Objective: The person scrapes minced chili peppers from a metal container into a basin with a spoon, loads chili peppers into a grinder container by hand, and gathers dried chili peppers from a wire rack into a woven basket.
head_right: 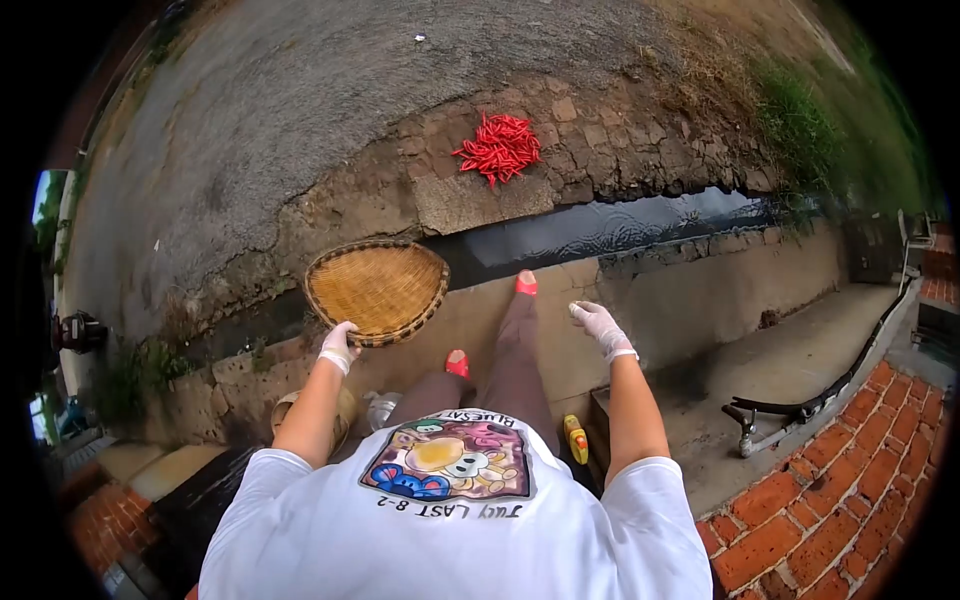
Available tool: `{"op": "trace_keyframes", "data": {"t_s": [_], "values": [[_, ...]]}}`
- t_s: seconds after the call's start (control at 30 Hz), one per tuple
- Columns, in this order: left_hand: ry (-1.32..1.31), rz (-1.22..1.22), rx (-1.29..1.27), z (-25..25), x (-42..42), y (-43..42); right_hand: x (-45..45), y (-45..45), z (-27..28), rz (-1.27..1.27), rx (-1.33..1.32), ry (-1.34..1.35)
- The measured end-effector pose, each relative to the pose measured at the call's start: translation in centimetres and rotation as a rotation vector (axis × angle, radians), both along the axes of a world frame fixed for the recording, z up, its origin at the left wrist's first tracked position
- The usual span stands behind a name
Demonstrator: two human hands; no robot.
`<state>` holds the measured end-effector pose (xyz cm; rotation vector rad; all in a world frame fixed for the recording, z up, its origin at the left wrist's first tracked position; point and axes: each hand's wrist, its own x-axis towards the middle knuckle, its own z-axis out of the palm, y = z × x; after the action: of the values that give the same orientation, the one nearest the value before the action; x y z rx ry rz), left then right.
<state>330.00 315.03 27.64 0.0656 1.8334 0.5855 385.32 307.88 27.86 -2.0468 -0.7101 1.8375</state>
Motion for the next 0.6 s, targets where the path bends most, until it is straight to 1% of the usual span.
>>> {"op": "trace_keyframes", "data": {"t_s": [0.07,0.13,0.2,0.23,0.27,0.33,0.43,0.5,0.53,0.6], "values": [[0.017,0.037,-0.009,-1.2,1.7,1.6,1.5,5.5,-3.1,-0.078,-0.098,0.06],[0.006,0.093,-0.015,-3.8,2.8,2.9,3.3,11.0,-7.5,0.024,-0.115,0.025],[0.017,0.179,-0.038,-5.8,4.2,4.0,3.9,13.8,-12.3,0.106,-0.155,0.0],[0.023,0.205,-0.035,-6.2,5.4,5.2,5.1,14.9,-17.5,0.166,-0.161,-0.032],[0.025,0.233,-0.034,-6.3,6.4,6.2,4.9,17.0,-17.0,0.242,-0.182,-0.114],[0.01,0.3,-0.032,-7.9,7.4,8.6,6.0,20.2,-22.1,0.358,-0.18,-0.102],[-0.076,0.337,0.017,-11.7,7.4,12.1,5.1,24.7,-23.6,0.323,-0.151,-0.076],[-0.109,0.358,0.014,-15.0,7.5,14.6,5.3,27.0,-27.9,0.256,-0.141,-0.112],[-0.138,0.357,0.08,-16.7,7.6,15.9,5.2,27.7,-30.3,0.22,-0.141,-0.128],[-0.127,0.4,0.088,-21.6,6.7,17.8,4.7,30.2,-33.5,0.083,-0.185,-0.07]]}}
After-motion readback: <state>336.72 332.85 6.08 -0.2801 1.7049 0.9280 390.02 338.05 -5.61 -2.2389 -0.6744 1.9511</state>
